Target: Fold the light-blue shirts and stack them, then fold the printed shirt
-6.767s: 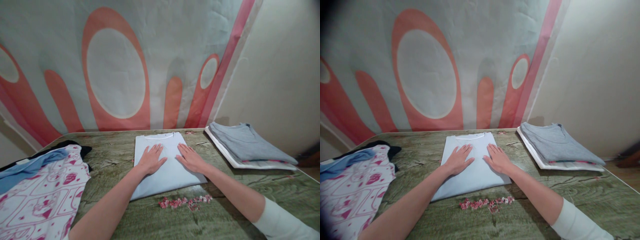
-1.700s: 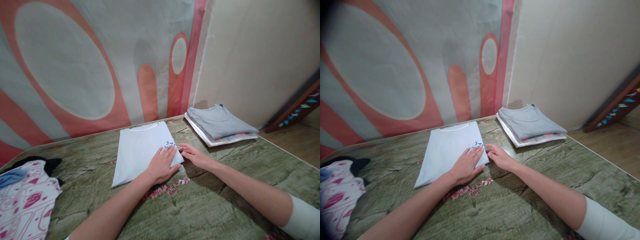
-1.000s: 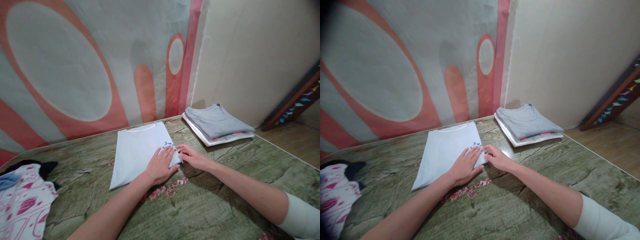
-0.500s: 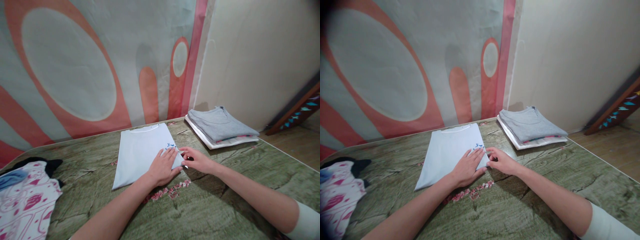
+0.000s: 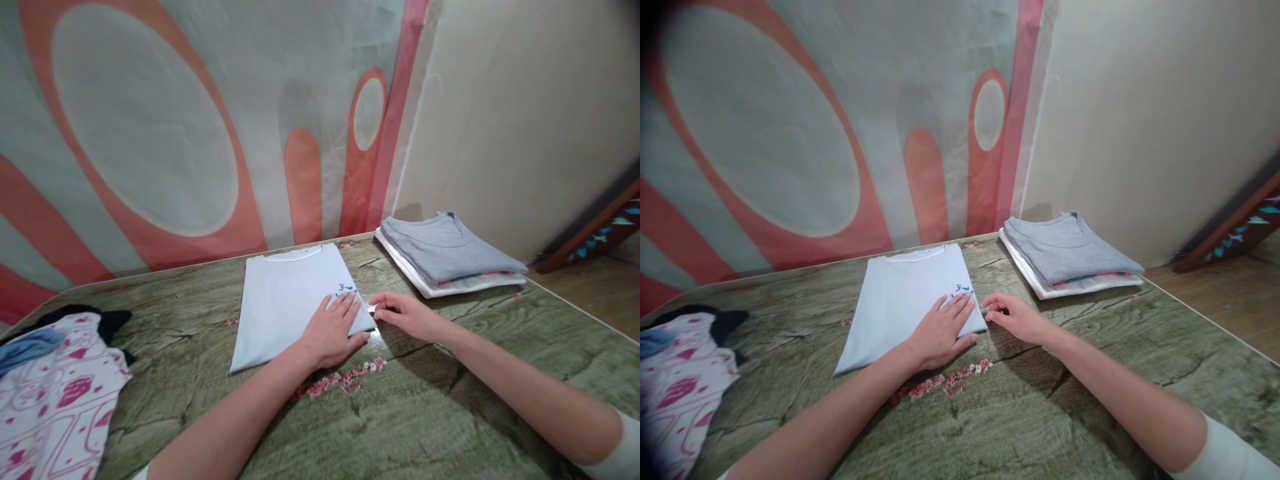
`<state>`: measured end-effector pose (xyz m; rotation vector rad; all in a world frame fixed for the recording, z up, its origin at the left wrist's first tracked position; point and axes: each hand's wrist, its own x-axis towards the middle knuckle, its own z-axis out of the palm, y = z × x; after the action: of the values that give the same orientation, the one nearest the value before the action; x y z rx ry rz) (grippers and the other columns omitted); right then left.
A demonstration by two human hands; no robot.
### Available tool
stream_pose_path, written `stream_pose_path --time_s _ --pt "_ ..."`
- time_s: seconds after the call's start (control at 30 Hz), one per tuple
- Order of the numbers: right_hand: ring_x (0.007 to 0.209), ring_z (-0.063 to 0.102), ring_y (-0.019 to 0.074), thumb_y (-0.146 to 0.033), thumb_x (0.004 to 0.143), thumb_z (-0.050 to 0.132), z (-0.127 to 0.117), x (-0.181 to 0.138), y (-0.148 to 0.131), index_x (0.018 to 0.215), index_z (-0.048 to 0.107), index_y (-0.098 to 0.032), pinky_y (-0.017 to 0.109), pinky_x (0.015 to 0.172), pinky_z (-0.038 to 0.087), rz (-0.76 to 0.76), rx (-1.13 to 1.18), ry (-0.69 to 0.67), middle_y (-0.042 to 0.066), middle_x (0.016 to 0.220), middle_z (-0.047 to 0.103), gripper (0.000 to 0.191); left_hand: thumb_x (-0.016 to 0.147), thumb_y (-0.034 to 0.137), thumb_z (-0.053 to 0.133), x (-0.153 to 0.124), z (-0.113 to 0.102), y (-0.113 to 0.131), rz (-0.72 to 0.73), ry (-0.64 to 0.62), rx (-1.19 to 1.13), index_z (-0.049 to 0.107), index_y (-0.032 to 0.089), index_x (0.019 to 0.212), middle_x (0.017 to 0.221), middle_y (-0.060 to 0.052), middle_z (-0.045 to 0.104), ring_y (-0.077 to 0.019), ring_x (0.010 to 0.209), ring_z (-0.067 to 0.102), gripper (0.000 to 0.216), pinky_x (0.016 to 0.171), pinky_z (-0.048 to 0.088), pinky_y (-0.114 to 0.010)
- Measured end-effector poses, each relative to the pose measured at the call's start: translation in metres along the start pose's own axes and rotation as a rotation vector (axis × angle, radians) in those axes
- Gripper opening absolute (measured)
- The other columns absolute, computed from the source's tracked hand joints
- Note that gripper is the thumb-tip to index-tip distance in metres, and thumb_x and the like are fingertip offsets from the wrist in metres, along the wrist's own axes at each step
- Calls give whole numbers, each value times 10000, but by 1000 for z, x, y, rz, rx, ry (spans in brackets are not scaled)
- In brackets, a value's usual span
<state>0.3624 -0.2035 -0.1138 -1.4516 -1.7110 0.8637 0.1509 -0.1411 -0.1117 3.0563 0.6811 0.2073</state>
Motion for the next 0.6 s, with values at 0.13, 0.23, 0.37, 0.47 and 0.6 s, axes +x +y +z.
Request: stream_pose_path --time_s 0.13,0.23,0.37,0.47,0.6 --pt "824 566 170 -126 808 430 5 -1 -3 904 657 -199 337 777 447 -166 -149 98 46 871 626 258 888 598 170 0 0 0 1 -1 2 261 184 1385 1452 -94 242 -247 1333 189 654 1059 133 -440" --pt "878 538 185 -44 776 395 7 -5 -8 891 694 -233 358 809 427 -300 -320 62 59 879 611 371 889 596 178 1 -1 1 0 -3 8 264 186 1385 1451 -92 245 -248 1334 184 649 1059 128 -446" --pt "858 517 204 -48 779 424 6 -8 -15 858 714 -245 367 773 419 -370 -514 -5 73 841 607 359 891 587 196 0 -2 2 4 0 3 295 204 1371 1448 -87 256 -250 1332 186 622 1056 134 -454" --pt "846 522 206 -53 783 427 4 -7 -13 776 719 -240 371 764 424 -381 -535 0 71 816 609 348 896 574 214 0 -4 2 10 7 -4 327 247 1352 1440 -80 276 -255 1325 206 572 1048 145 -469" --pt "849 542 193 -37 781 381 4 -3 -3 809 705 -241 371 788 445 -334 -424 110 55 832 613 384 891 575 251 -1 -6 0 28 5 -12 349 309 1331 1446 -65 262 -268 1314 230 523 1035 158 -493"
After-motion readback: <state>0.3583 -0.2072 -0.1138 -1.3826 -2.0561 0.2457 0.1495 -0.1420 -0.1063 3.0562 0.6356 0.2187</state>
